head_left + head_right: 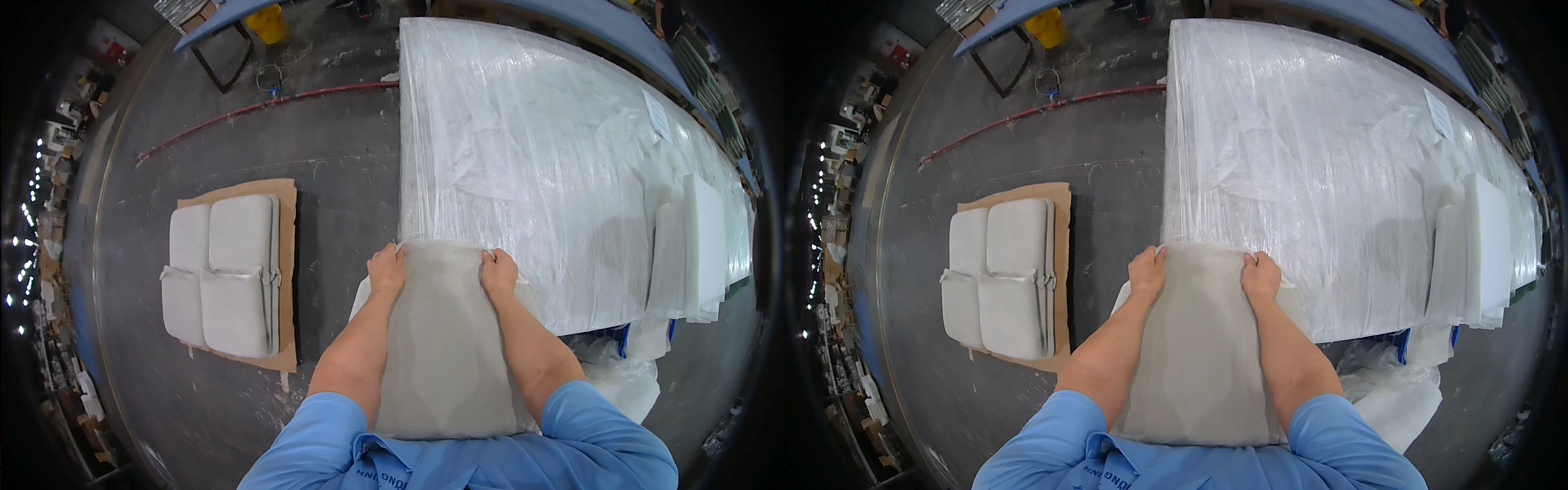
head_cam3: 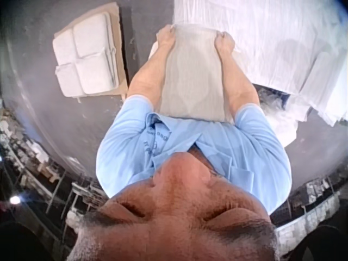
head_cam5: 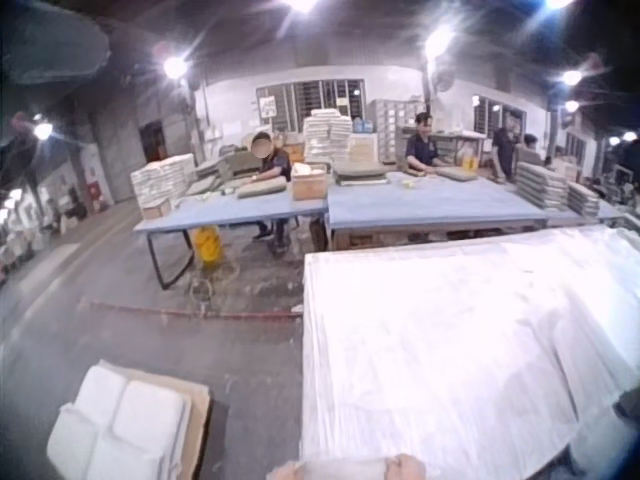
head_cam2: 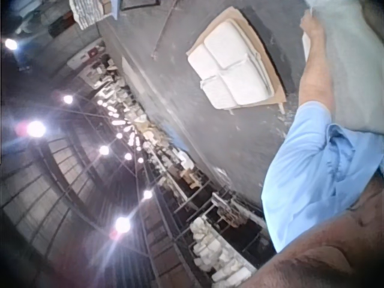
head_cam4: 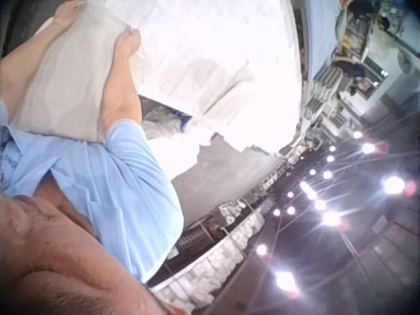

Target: The person repeatedly picks up white fabric pieces, folds them by hand, and places them into a cardboard box. The person also handles white foam sheets, folding and stacking them on a table. The task is performed in a factory setting with other workers visible in the background.

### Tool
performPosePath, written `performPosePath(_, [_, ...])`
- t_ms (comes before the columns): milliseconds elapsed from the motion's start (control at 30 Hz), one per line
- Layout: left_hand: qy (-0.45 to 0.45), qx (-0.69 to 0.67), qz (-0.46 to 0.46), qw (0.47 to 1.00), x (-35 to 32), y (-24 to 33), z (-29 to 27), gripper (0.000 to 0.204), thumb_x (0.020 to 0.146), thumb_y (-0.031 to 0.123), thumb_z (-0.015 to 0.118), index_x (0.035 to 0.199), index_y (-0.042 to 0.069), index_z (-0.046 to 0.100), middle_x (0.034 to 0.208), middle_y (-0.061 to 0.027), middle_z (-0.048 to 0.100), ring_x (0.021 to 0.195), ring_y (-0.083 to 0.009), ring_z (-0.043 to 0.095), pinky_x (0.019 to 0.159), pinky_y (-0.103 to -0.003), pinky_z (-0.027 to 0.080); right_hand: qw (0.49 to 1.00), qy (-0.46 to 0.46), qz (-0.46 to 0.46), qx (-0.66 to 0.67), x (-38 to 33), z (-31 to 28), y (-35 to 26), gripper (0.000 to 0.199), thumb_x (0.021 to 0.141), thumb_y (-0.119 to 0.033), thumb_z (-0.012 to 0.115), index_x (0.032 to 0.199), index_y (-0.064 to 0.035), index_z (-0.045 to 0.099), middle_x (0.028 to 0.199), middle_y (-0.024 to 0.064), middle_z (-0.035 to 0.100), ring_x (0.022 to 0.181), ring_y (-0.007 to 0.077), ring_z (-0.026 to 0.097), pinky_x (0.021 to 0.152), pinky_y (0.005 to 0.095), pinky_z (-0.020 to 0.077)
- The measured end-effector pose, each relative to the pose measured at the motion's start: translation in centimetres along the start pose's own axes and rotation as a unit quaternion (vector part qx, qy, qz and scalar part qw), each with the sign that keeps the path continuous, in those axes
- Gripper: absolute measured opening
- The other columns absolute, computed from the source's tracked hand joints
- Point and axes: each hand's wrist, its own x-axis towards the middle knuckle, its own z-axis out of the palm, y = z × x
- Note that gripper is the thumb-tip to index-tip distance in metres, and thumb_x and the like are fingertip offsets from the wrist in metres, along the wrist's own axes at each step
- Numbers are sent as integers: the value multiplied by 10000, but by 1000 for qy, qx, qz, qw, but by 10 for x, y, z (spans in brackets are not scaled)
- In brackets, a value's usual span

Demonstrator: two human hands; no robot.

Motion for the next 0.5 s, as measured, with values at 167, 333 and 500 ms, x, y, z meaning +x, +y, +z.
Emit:
performPosePath(167, [16, 39, 9, 999, 2, -6, 9, 397, 1057, 369, 517, 917, 27, 663, 908, -218, 725, 952, -403, 688, 874, -528, 467, 1000, 4, -9, 20, 1, 4, -2, 314, 940, -303, 687, 997, 5, 716, 921, 236, 713, 900, 420, 676, 813, 484, 509])
performPosePath(333, [-21, 83, -2, 996, 16, 5, 5, 427, 1077, 386, 466, 976, 36, 689, 939, -215, 739, 980, -383, 705, 889, -515, 478, 998, 43, -37, 14, 15, 17, 0, 337, 947, -296, 671, 826, 17, 653, 790, 229, 661, 753, 408, 626, 728, 485, 476])
performPosePath(500, [-16, 119, -1, 993, 14, 14, -2, 442, 1082, 396, 450, 1025, 35, 700, 975, -198, 753, 998, -365, 715, 917, -501, 481, 997, 40, -48, 42, 18, 14, -4, 338, 950, -299, 665, 836, 19, 655, 794, 226, 664, 754, 409, 625, 735, 487, 477])
